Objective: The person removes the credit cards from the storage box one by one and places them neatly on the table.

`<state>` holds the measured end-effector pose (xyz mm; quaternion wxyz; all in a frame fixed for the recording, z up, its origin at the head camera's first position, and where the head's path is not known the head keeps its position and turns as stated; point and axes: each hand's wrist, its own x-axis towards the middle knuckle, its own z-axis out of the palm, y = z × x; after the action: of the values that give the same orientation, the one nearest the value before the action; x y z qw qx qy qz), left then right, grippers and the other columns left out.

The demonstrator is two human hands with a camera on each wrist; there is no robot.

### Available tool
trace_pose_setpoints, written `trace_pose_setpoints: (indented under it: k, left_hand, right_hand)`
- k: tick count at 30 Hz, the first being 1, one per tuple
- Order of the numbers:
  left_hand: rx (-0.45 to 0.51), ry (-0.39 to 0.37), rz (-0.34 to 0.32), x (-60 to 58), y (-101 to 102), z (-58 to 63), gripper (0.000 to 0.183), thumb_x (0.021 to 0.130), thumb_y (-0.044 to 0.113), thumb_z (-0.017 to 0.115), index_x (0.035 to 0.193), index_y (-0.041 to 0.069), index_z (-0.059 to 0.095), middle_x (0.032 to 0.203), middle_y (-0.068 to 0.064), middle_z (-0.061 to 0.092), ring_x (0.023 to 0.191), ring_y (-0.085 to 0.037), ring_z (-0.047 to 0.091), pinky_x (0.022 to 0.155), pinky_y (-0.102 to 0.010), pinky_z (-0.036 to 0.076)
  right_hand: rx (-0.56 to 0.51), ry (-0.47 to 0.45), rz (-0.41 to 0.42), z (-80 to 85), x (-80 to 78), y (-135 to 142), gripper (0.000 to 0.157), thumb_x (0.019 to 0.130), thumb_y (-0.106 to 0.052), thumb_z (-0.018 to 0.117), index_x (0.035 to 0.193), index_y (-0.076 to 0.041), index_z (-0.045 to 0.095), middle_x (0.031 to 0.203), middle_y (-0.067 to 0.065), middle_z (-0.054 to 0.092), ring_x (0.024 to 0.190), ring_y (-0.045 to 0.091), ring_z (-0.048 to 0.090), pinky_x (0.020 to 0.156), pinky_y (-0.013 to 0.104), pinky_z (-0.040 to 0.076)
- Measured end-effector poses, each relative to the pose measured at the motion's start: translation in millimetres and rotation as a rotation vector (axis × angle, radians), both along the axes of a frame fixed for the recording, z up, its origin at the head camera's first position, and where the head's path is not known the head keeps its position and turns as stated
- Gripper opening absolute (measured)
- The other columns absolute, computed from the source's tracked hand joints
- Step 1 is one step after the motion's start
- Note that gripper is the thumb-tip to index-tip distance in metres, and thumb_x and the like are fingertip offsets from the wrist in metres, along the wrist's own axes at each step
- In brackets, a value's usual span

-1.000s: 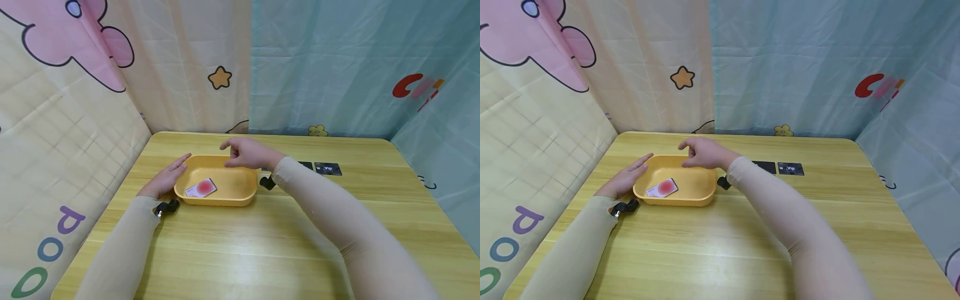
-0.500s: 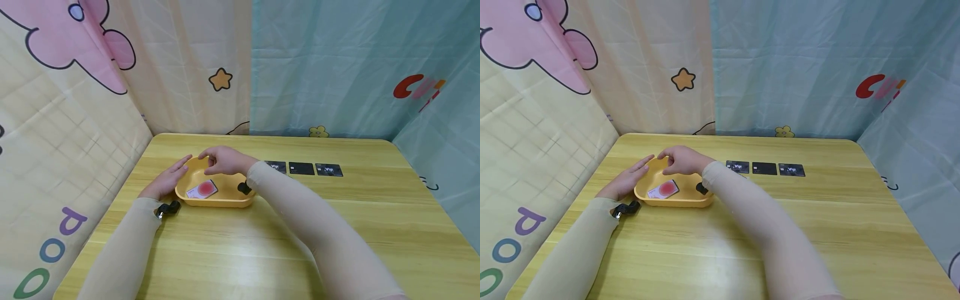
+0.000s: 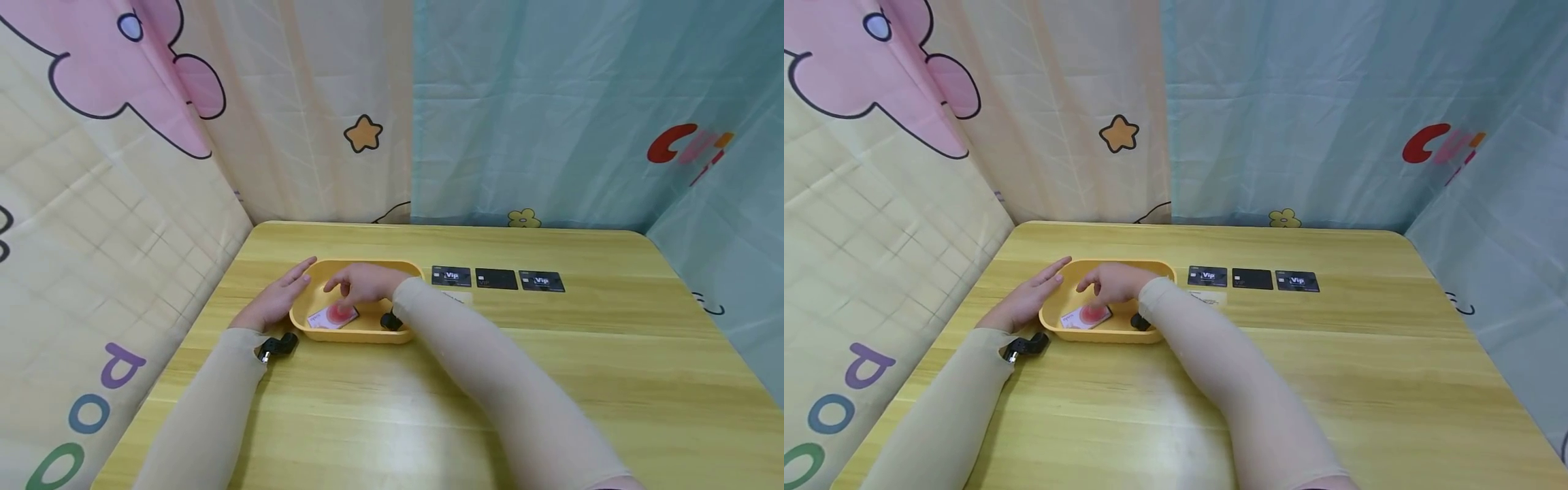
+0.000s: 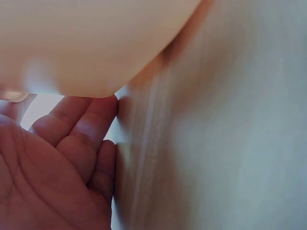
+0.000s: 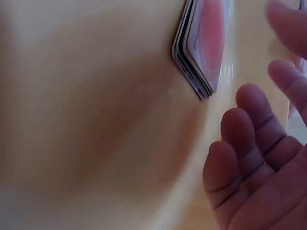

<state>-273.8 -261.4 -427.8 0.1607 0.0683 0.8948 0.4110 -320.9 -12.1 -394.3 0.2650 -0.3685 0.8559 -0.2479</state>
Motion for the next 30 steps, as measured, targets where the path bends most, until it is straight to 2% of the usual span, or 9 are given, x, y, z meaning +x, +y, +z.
trace_pose_setpoints:
  k: [4, 9, 14, 21, 26, 30]
  left_hand:
    - [-0.014, 0.013, 0.006, 0.9, 2, -0.2, 0.059, 0.112, 0.059, 0.032, 0.168, 0.046, 0.018, 0.176, -0.017, 0.018, 0.157, -0.053, 0.025, 0.125, -0.071, 0.021]
    - [-0.002, 0.012, 0.005, 1.0, 3, -1.5, 0.059, 0.113, 0.057, 0.031, 0.169, 0.043, 0.017, 0.176, -0.017, 0.017, 0.157, -0.052, 0.023, 0.125, -0.072, 0.019]
    - [0.019, 0.003, 0.016, 0.9, 2, -2.4, 0.060, 0.112, 0.058, 0.032, 0.168, 0.043, 0.018, 0.176, -0.016, 0.018, 0.157, -0.051, 0.024, 0.126, -0.070, 0.019]
    - [0.017, 0.004, 0.021, 1.2, 2, -2.6, 0.061, 0.112, 0.059, 0.031, 0.169, 0.043, 0.018, 0.176, -0.017, 0.018, 0.157, -0.051, 0.025, 0.126, -0.070, 0.021]
    - [0.012, -0.006, 0.024, 0.7, 2, -3.2, 0.060, 0.112, 0.059, 0.032, 0.168, 0.044, 0.017, 0.176, -0.017, 0.019, 0.157, -0.051, 0.026, 0.126, -0.069, 0.021]
    - [0.012, -0.006, 0.029, 1.2, 3, -2.4, 0.060, 0.111, 0.060, 0.032, 0.168, 0.045, 0.017, 0.176, -0.016, 0.019, 0.157, -0.050, 0.026, 0.126, -0.069, 0.021]
  right_hand:
    - [0.022, -0.041, -0.002, -6.6, -1.5, 2, 0.058, 0.089, -0.026, 0.087, 0.143, -0.021, 0.066, 0.104, 0.004, 0.065, 0.092, 0.018, 0.057, 0.077, 0.026, 0.048]
    - [0.054, -0.039, 0.026, -12.2, -2.9, 5, 0.064, 0.087, -0.029, 0.089, 0.145, -0.019, 0.065, 0.104, 0.002, 0.066, 0.095, 0.016, 0.057, 0.081, 0.024, 0.048]
    - [0.097, -0.014, 0.039, -13.3, -2.7, 4, 0.062, 0.087, -0.027, 0.088, 0.144, -0.021, 0.065, 0.106, 0.002, 0.066, 0.095, 0.017, 0.058, 0.081, 0.025, 0.049]
    - [0.165, 0.015, 0.038, -13.0, 1.2, 2, 0.057, 0.083, -0.024, 0.090, 0.135, -0.026, 0.066, 0.110, 0.000, 0.066, 0.101, 0.019, 0.059, 0.092, 0.030, 0.049]
    - [0.190, 0.052, 0.043, -13.4, 3.3, 2, 0.052, 0.085, -0.021, 0.088, 0.132, -0.027, 0.066, 0.104, 0.001, 0.065, 0.097, 0.019, 0.059, 0.089, 0.030, 0.049]
    - [0.182, 0.042, 0.033, -13.4, 3.9, 3, 0.050, 0.085, -0.019, 0.087, 0.130, -0.027, 0.066, 0.101, 0.002, 0.064, 0.094, 0.018, 0.059, 0.083, 0.028, 0.048]
